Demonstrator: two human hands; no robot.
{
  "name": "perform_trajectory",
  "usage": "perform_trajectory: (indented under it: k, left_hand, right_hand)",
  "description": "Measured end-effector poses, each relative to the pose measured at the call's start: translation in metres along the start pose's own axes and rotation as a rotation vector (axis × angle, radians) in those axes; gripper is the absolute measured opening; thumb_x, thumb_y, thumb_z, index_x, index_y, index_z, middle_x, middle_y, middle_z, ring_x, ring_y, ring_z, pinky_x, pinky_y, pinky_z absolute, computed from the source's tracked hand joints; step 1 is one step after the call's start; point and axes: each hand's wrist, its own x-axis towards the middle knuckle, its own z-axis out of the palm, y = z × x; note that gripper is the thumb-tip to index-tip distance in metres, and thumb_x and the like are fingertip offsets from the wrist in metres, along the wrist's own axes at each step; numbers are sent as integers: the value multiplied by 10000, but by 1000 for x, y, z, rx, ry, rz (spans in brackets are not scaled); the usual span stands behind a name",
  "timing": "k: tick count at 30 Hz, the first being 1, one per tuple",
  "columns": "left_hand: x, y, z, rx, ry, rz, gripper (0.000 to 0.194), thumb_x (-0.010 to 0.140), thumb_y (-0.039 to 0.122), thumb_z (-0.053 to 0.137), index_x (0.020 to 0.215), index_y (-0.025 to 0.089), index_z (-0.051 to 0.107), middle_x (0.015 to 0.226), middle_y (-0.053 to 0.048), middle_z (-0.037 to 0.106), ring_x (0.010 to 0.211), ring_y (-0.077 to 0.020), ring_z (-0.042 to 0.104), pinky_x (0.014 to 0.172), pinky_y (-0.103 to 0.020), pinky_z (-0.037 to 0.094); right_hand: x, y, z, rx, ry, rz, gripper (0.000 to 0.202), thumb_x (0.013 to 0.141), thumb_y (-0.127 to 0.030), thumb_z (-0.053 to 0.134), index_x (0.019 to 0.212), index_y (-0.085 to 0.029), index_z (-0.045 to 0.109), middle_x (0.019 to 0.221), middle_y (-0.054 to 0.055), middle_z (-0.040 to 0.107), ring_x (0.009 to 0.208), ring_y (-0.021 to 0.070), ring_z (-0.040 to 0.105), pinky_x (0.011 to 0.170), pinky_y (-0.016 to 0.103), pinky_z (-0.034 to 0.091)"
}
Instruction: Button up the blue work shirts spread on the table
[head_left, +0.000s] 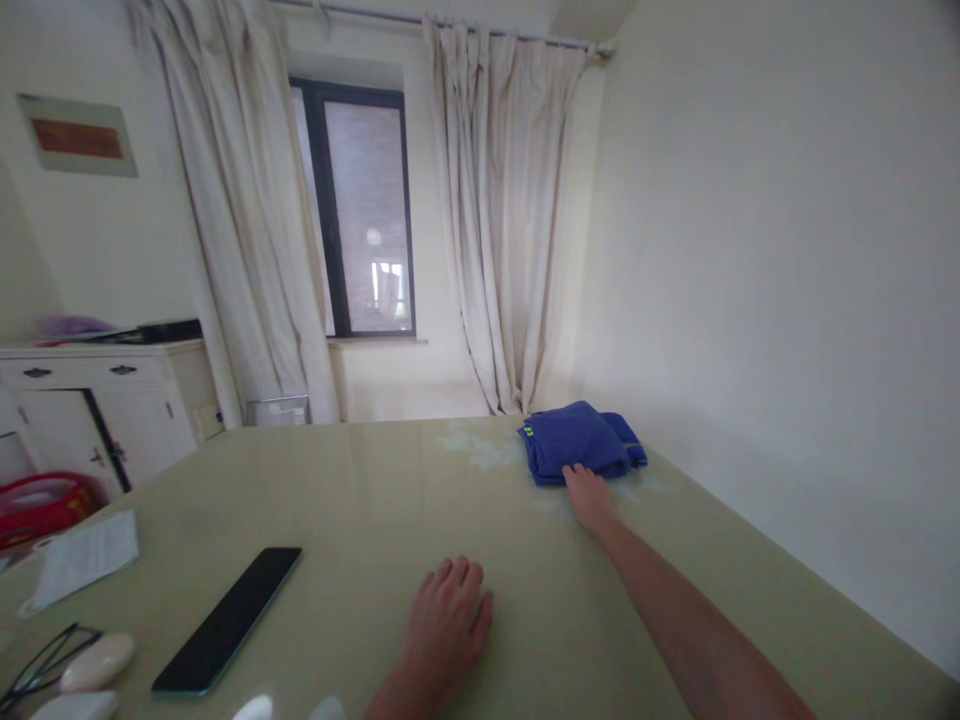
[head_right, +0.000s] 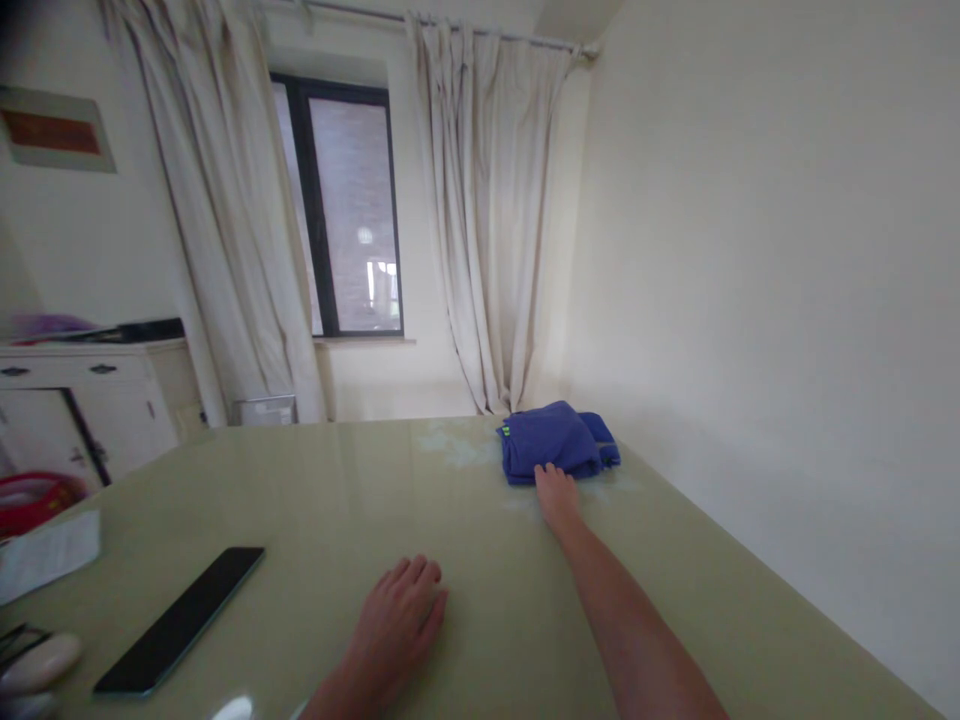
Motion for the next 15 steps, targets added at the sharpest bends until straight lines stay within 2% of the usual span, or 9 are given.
perform_trajectory:
  k: [3,6,8,11,13,15]
  left_hand:
    - [2,1,-3,8,8,22,394,1028,326,341,945,212,709,1012,-95,718,975,-272,643,861,-418,491]
    - [3,3,-6,-30,17,33,457,1045,331,291,913,211,712,966,-99,710,930,-263,632,843,-414,484]
    - [2,4,-7,-24,-2,24,416,1032,355,339,941,203,716,998,-113,714,957,-279,636,871,-446,482]
    - [1,6,-7,0,-2,-16,249,931,367,544,1031,211,711,1108,-114,716,1076,-323,626,991,-557,421]
    - [-1,8,-7,-16,25,-17,273,867,329,622,1119,249,691,1214,-91,700,1180,-339,594,1051,-603,358]
    - [-2,8,-6,-39,43,18,336,862,289,623,1196,291,660,1299,-66,674,1249,-329,564,1074,-592,338]
  right_hand:
    - [0,-4,-3,7,-20,-10,290,1008,-211,463,1242,-162,627,1215,191,668,1104,274,663,886,354,452]
    - [-1,-7,-6,10,-14,11,361,1002,-263,511,1343,-149,546,1186,190,686,1110,288,666,892,367,457]
    - [-1,-8,-7,11,-6,22,420,1003,-255,505,1412,-163,486,1199,186,685,1119,292,664,892,376,461]
    - [0,-12,-8,10,-19,19,360,1010,-212,463,1358,-205,551,1228,178,675,1121,280,669,882,366,464]
    - [1,-14,-10,9,-40,6,335,1001,-146,433,1277,-201,614,1195,178,689,1094,270,685,874,359,463]
    - [3,-16,-14,13,-59,-15,363,982,-80,403,1239,-185,638,1148,176,708,1057,264,701,863,356,463]
